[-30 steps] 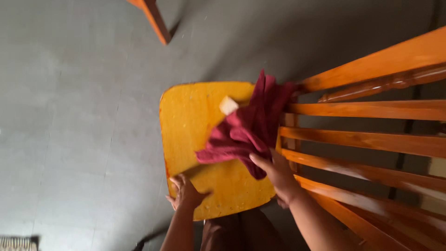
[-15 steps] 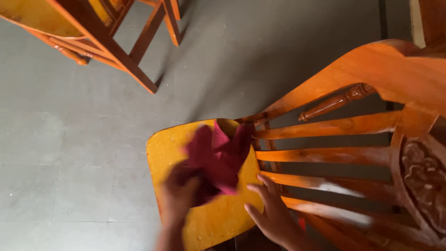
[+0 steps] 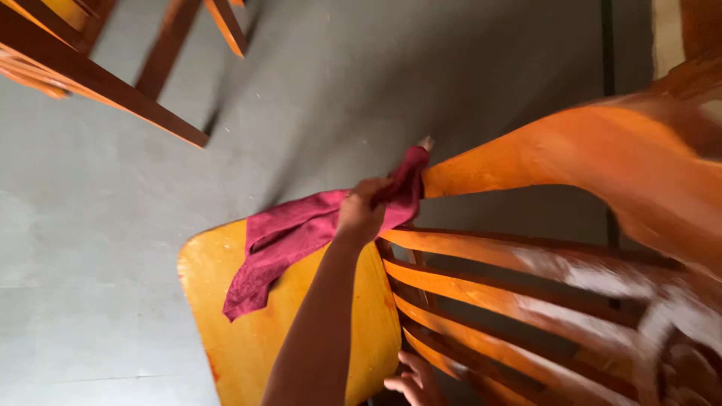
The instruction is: The person wipes a wooden chair with a maroon cloth, cleaning the backrest, seat, and legs. The person moves the chair slightly to access different parts and continues wiping until the end of the clip.
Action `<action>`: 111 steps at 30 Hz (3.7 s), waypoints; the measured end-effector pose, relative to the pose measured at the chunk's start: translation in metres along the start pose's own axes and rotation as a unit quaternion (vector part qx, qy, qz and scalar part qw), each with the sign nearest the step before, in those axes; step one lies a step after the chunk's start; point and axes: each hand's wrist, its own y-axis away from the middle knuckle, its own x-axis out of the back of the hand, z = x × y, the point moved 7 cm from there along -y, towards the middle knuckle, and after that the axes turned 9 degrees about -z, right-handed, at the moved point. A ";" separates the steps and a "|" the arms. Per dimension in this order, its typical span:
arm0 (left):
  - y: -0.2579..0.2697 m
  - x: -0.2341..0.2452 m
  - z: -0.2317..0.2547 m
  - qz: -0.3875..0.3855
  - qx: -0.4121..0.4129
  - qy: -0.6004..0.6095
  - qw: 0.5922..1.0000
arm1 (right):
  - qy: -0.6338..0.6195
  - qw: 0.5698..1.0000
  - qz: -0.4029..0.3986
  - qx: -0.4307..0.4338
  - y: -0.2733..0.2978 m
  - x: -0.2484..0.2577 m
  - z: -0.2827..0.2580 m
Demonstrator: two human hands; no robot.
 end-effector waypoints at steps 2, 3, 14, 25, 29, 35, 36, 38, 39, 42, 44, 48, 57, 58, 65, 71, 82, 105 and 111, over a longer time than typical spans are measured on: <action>-0.009 -0.037 -0.031 -0.096 0.032 -0.148 0.984 | -0.027 0.996 0.054 -0.066 0.009 -0.002 0.047; -0.014 -0.051 -0.045 -0.150 0.051 -0.241 0.958 | -0.060 0.987 0.079 -0.123 0.009 0.000 0.074; -0.013 -0.061 -0.037 -0.320 0.276 -0.443 0.791 | 0.181 0.983 -0.025 -0.034 0.023 0.016 0.017; 0.012 -0.044 -0.014 -0.298 0.298 -0.346 0.838 | 0.188 0.966 -0.158 -0.076 0.006 0.019 -0.023; 0.013 -0.053 -0.054 -0.256 0.357 -0.349 0.828 | 0.132 0.988 -0.081 -0.011 0.017 0.034 -0.016; 0.172 -0.002 -0.142 -0.092 0.301 -0.223 0.923 | 0.154 0.976 -0.135 -0.068 0.013 0.042 -0.022; 0.220 0.017 -0.162 -0.075 0.324 -0.210 0.919 | 0.165 0.971 -0.145 -0.091 0.008 0.043 -0.027; 0.322 0.053 -0.202 -0.074 0.436 -0.189 0.877 | 0.188 0.959 -0.164 -0.138 -0.003 0.049 -0.039; 0.370 0.077 -0.219 -0.083 0.495 -0.181 0.846 | 0.176 0.964 -0.147 -0.137 -0.007 0.046 -0.053; 0.459 0.128 -0.237 -0.035 0.570 -0.133 0.810 | 0.150 0.975 -0.115 -0.115 -0.015 0.046 -0.092; 0.468 0.156 -0.217 0.052 0.511 -0.113 0.850 | 0.140 0.982 -0.105 -0.076 -0.023 0.045 -0.123; 0.443 0.184 -0.099 0.201 0.186 -0.041 0.961 | 0.104 0.976 -0.173 -0.083 -0.032 0.015 -0.183; 0.447 0.136 0.135 0.038 -0.130 0.130 0.982 | 0.006 0.980 -0.181 0.080 -0.066 -0.059 -0.286; 0.453 0.155 0.124 0.073 -0.057 0.122 0.988 | 0.168 0.952 -0.107 0.234 -0.068 -0.053 -0.311; 0.479 0.292 0.101 0.279 0.229 -0.163 0.918 | 0.206 0.963 -0.169 0.033 -0.112 -0.023 -0.330; 0.443 0.349 0.189 0.401 0.060 -0.206 0.890 | 0.084 0.954 0.039 0.284 -0.142 0.031 -0.452; 0.441 0.109 0.073 0.075 0.150 0.095 0.981 | 0.233 0.946 -0.083 0.209 -0.148 0.072 -0.284; 0.466 0.087 -0.161 -0.025 0.521 -0.210 0.827 | 0.571 0.785 -0.221 0.094 -0.292 -0.117 -0.117; 0.505 0.049 -0.131 -0.083 0.501 -0.136 0.851 | 0.551 0.805 -0.201 0.084 -0.162 -0.161 -0.102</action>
